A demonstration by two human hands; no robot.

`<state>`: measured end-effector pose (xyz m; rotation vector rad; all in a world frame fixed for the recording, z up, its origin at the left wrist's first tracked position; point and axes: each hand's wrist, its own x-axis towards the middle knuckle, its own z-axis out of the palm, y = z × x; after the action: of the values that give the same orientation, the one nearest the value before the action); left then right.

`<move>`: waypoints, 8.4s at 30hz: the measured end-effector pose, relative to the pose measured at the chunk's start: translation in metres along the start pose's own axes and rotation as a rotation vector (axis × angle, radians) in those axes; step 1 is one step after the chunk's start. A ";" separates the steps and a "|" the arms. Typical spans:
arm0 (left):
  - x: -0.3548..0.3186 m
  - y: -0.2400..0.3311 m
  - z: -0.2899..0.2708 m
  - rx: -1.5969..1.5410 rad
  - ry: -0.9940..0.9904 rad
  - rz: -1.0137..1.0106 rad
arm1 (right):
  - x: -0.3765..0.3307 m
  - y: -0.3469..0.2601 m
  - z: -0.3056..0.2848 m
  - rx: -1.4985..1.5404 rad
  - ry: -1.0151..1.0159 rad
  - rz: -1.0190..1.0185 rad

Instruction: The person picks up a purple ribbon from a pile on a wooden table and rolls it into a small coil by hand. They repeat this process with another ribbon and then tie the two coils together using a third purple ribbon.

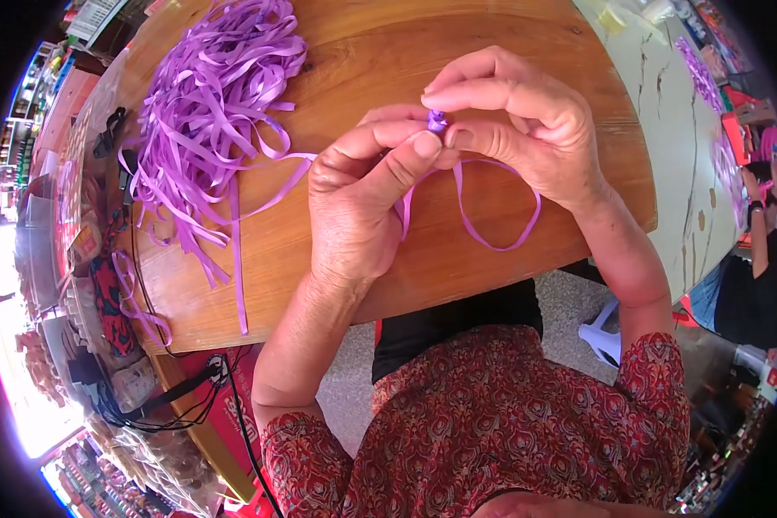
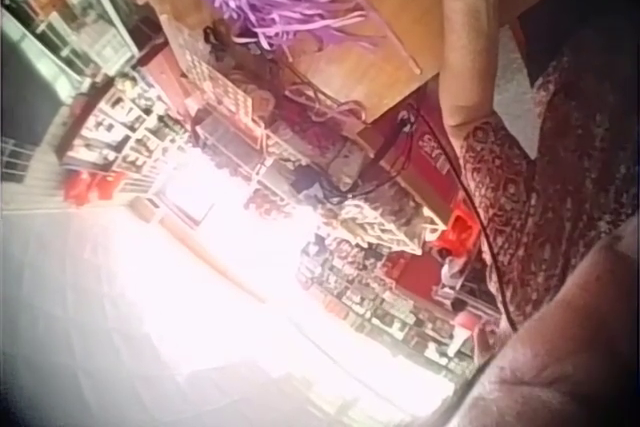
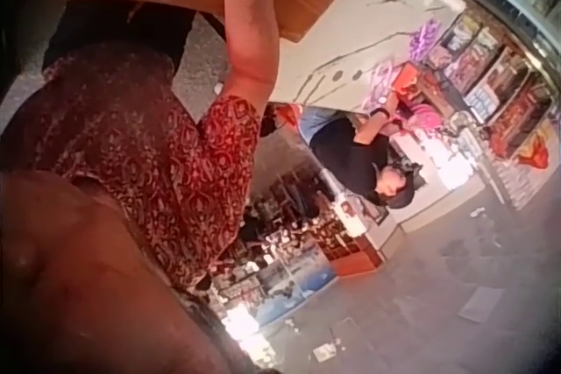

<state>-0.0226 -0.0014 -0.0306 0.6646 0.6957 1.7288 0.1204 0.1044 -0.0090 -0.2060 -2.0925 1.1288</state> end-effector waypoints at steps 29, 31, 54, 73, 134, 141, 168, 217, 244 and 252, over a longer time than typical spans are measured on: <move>0.007 0.014 0.000 0.214 0.076 0.210 | 0.008 -0.017 -0.048 0.227 0.605 0.104; 0.008 0.013 0.003 0.310 0.062 0.224 | 0.005 -0.013 -0.041 -0.068 0.145 -0.033; 0.005 0.015 0.018 0.349 0.071 0.089 | 0.001 -0.016 -0.012 -0.081 0.061 0.032; 0.007 0.001 0.011 0.387 -0.112 0.182 | -0.004 -0.021 -0.008 -0.294 0.081 -0.183; 0.006 0.004 0.008 0.047 0.024 -0.045 | 0.000 -0.024 -0.010 -0.320 0.022 -0.086; 0.004 0.004 0.010 0.086 0.056 -0.022 | -0.004 -0.029 -0.007 -0.072 0.152 0.095; 0.006 0.003 0.006 0.526 -0.014 0.206 | -0.002 -0.015 -0.012 -0.204 0.115 -0.065; 0.004 -0.004 0.006 0.455 0.000 0.334 | 0.002 -0.021 -0.020 -0.298 -0.031 -0.129; 0.005 0.005 0.005 1.227 -0.120 0.824 | -0.006 -0.019 -0.010 -0.362 -0.035 -0.119; 0.008 0.002 -0.002 1.252 -0.220 0.935 | -0.004 -0.020 -0.011 0.442 -0.148 0.648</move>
<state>-0.0272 0.0058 -0.0301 2.2800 1.4464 1.7912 0.1345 0.0978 0.0086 -0.6282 -1.8790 2.0080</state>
